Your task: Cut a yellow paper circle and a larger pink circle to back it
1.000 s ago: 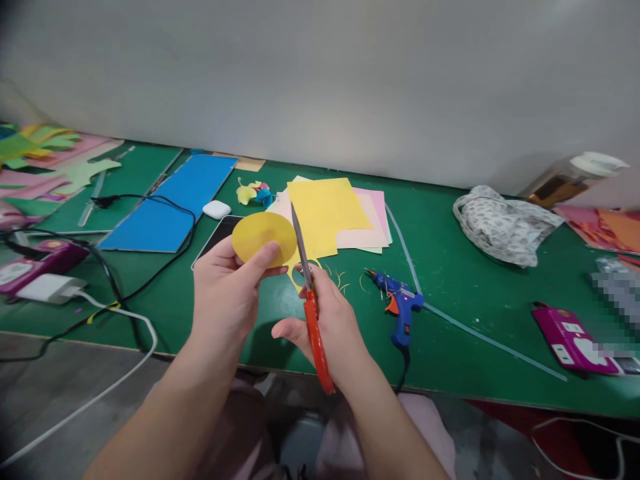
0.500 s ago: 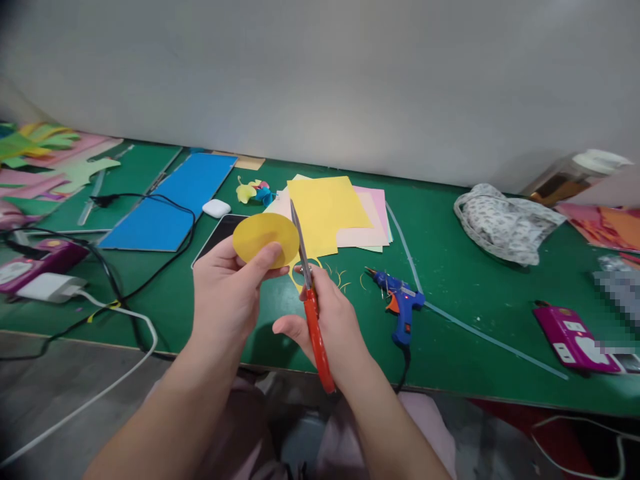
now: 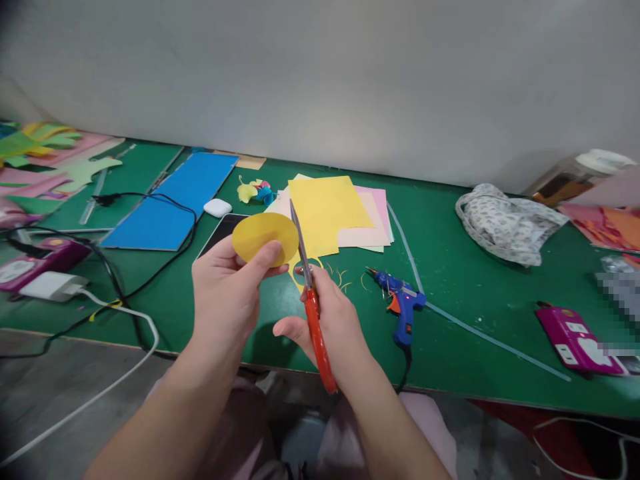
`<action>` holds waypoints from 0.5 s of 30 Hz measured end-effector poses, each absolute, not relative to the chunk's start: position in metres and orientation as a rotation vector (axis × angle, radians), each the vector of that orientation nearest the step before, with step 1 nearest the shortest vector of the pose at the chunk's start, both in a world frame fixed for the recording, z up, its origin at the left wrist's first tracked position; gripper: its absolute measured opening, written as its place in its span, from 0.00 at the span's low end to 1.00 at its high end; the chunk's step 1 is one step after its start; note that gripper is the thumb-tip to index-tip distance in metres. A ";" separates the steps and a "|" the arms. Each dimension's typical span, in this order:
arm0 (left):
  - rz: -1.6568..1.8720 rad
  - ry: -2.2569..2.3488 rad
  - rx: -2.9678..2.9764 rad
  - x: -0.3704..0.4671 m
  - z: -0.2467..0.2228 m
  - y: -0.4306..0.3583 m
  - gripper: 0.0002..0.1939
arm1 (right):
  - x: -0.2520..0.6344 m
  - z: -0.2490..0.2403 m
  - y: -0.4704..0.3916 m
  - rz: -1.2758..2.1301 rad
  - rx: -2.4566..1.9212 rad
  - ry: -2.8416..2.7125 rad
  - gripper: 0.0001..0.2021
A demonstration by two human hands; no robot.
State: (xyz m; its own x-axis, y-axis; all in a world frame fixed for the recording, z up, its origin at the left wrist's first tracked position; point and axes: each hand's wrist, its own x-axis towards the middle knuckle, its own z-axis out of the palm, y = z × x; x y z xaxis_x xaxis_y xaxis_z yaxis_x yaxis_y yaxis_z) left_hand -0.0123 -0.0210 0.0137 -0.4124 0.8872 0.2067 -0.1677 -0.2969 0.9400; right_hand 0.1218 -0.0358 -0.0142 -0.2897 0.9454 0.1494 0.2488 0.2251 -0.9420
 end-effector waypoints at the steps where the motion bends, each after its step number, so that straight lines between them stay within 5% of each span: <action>1: 1.800 1.180 1.004 -0.012 0.014 -0.021 0.07 | 0.122 -0.015 -0.036 1.105 -1.124 -1.711 0.43; 15: 1.759 1.221 1.003 -0.013 0.013 -0.021 0.10 | 0.122 -0.010 -0.036 1.156 -1.119 -1.684 0.37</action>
